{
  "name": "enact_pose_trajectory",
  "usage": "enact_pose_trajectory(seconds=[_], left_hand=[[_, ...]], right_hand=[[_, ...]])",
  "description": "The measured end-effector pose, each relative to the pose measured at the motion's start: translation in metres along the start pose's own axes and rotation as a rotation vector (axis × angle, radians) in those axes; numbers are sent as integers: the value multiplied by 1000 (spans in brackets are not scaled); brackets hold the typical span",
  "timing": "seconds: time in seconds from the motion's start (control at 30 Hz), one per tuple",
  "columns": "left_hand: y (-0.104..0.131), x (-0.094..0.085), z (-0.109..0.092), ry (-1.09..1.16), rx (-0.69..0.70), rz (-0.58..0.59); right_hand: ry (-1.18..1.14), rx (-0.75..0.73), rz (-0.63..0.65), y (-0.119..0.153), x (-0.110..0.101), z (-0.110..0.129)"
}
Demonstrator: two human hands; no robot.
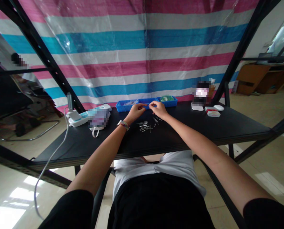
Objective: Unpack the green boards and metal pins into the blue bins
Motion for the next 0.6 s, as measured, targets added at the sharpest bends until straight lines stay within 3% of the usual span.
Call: enact_pose_trajectory(seconds=[0.23,0.37,0.5,0.6], left_hand=[[2,-7,-3,220,7,-101],[4,-6,-2,244,-3,-100],[3,-7,-1,242,-17,-117],[2,-5,4,240,-92,-92]], right_hand=[[-307,209,148,3,12,-2],[-400,267,148,5,12,-2],[-453,283,115,5,8,-1],[-460,207,79,3,5,3]])
Point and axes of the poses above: each hand's wrist, its own y-axis away from the middle knuckle, its own x-axis out of the palm, z = x × y, the point moved 6 cm from there along -y, towards the middle knuckle, and after that the axes turned 4 degrees about y, right-handed, at the moved point
